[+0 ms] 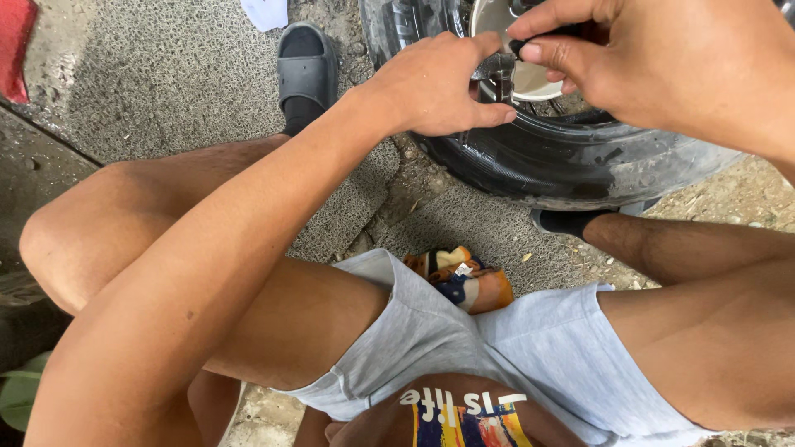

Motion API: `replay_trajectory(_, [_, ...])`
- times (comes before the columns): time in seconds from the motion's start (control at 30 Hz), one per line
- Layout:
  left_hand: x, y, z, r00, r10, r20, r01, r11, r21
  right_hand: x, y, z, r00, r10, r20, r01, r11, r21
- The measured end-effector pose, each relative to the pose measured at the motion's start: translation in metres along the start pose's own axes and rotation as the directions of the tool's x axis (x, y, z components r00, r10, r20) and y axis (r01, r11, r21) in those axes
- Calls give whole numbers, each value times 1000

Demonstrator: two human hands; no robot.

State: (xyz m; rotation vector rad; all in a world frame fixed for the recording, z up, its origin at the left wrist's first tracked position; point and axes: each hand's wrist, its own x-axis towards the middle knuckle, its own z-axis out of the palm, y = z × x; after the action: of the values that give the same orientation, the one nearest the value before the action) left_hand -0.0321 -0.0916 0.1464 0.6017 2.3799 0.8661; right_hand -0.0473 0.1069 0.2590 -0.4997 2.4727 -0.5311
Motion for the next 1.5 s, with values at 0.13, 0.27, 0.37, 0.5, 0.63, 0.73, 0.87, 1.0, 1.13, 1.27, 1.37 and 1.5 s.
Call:
replay_trajectory(0.13, [1,0,1,1000,3,-3,-3,1000,7,-1,-4,-2,1000,25,-1,-25,994,-104])
replay_trajectory(0.27, [1,-1,2,999,-27,20,26,1000,16,0,-4,-2,995,82,53,-73,985,-155])
replay_trajectory(0.37, [1,-1,2,1000,7,-10,-7,1000,4,1,-2,-2,989,126,71,-117,986,-120])
replay_trajectory(0.5, [1,-1,2,1000,2,6,-2,1000,7,1,0,-1,997,63,33,-59,994,-93])
replay_trajectory(0.63, [1,-1,2,1000,7,0,-7,1000,7,2,-1,0,999,6,32,-3,995,-97])
replay_trajectory(0.73, [0,-1,2,1000,12,-1,-12,1000,-8,3,-3,2,997,39,61,-32,994,-103])
replay_trajectory(0.87, [0,-1,2,1000,1,5,-1,1000,-2,3,-4,2,997,46,67,-40,995,-89])
replay_trajectory(1.0, [1,0,2,1000,-8,8,8,1000,8,4,-1,3,995,-99,-23,95,983,-155])
replay_trajectory(1.13, [0,1,3,1000,-6,-3,6,1000,7,9,6,9,988,-152,11,151,968,-201])
replay_trajectory(1.27, [0,0,4,998,-47,39,48,999,-17,15,16,16,979,-204,15,204,967,-154])
replay_trajectory(1.37, [0,0,5,999,-48,17,48,999,13,21,25,20,986,-163,29,165,981,-103])
replay_trajectory(1.5, [-1,-1,7,999,13,-33,-12,1000,28,27,34,24,969,-249,-6,249,967,52])
